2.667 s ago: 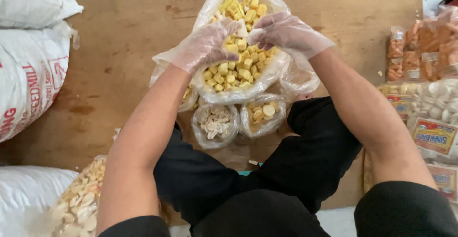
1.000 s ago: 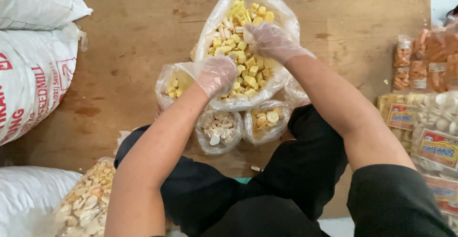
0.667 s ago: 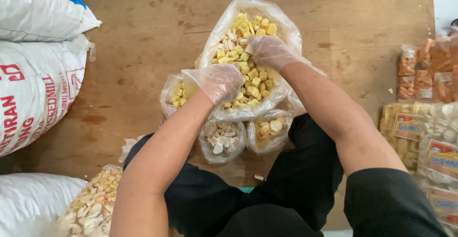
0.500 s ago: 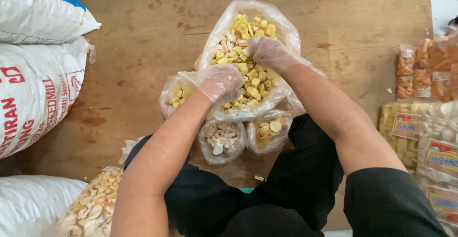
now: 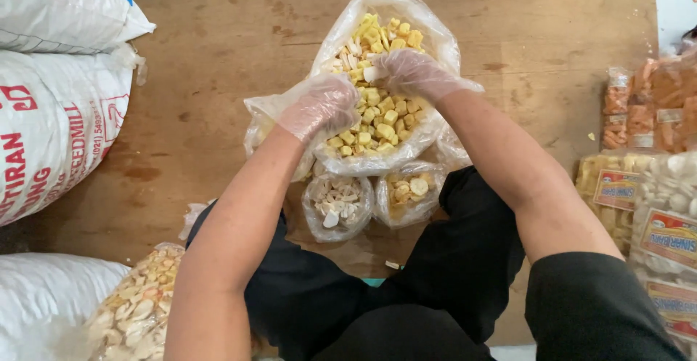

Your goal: Manually packaging small yellow food snacks from a large bulk bag into smaller individual plastic bags.

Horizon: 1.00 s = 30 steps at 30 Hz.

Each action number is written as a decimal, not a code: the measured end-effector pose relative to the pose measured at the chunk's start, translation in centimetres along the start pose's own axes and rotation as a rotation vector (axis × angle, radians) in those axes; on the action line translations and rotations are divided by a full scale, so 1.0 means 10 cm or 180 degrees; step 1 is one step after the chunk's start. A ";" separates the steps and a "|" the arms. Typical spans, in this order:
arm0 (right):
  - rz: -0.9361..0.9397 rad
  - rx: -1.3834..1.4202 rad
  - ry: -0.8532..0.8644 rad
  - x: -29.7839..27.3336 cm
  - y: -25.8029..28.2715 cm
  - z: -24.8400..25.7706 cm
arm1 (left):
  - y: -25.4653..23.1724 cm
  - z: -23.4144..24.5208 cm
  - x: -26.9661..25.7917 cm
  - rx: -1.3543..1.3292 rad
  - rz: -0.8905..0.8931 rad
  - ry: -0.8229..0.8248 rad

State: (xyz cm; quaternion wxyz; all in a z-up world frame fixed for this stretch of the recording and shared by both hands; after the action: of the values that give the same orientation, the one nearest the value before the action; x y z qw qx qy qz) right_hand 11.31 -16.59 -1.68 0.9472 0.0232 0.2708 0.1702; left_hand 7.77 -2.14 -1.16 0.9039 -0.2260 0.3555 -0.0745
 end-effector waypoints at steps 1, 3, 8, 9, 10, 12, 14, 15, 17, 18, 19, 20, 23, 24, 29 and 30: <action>0.0104 0.0086 -0.0016 0.02 0.01 0.00 | -0.01 0.04 0.00 0.0020 -0.0035 -0.0057; 0.0220 0.0169 -0.0032 0.15 -0.02 -0.08 | 0.10 0.00 0.14 0.0037 -0.0060 -0.0121; -0.0147 -0.0287 -0.0188 0.56 -0.27 -0.41 | 0.23 -0.09 0.30 0.0345 -0.0141 -0.0219; -0.0145 -0.0290 -0.0182 0.60 -0.29 -0.46 | 0.32 -0.19 0.42 0.0340 -0.0138 -0.0216; -0.0101 -0.0504 -0.0230 0.63 -0.29 -0.50 | 0.41 -0.29 0.53 0.0209 -0.0116 -0.0244; -0.0054 -0.0712 -0.0277 0.45 -0.08 -0.17 | 0.35 -0.14 0.37 0.0081 -0.0088 -0.0268; -0.0498 -0.0030 0.0727 -0.03 0.21 0.32 | -0.09 0.23 -0.19 0.1149 -0.0557 0.0119; -0.0496 -0.0027 0.0733 -0.09 0.27 0.40 | -0.08 0.22 -0.17 0.1148 -0.0555 0.0126; -0.0534 0.0517 0.0714 -0.21 0.37 0.59 | -0.13 0.26 -0.13 0.0998 -0.0697 -0.0070; -0.0537 0.0521 0.0709 -0.19 0.27 0.53 | -0.13 0.28 -0.11 0.1004 -0.0700 -0.0071; -0.0355 0.0860 0.0446 -0.16 0.20 0.55 | -0.17 0.31 -0.08 0.1338 -0.0801 -0.0174; -0.0172 0.1195 0.0178 -0.13 0.13 0.57 | -0.21 0.33 -0.06 0.1672 -0.0902 -0.0280; -0.0418 0.2137 0.0342 -0.34 0.03 0.68 | -0.47 0.65 -0.56 0.0896 -0.0578 -0.0177; -0.0432 0.2129 0.0335 -0.42 0.00 0.64 | -0.44 0.59 -0.47 0.0892 -0.0595 -0.0180; 0.0301 0.3577 0.0031 -0.48 -0.18 0.34 | -0.47 0.48 -0.19 0.0437 -0.1124 -0.0500; 0.0302 0.3574 0.0021 -0.53 -0.18 0.36 | -0.53 0.47 -0.23 0.0442 -0.1130 -0.0506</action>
State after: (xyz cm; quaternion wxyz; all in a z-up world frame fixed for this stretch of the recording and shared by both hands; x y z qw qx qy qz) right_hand 9.58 -19.86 3.83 0.7799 0.5354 0.3214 0.0424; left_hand 9.39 -4.44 5.70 0.9152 -0.2275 0.2316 -0.2389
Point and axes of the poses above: each hand's wrist, its own x-axis towards the middle knuckle, its own z-axis out of the back of the hand, y = z × x, the point moved 8 cm from there along x, towards the middle knuckle, and after that the axes turned 4 degrees about -x, right-handed, at the moved point
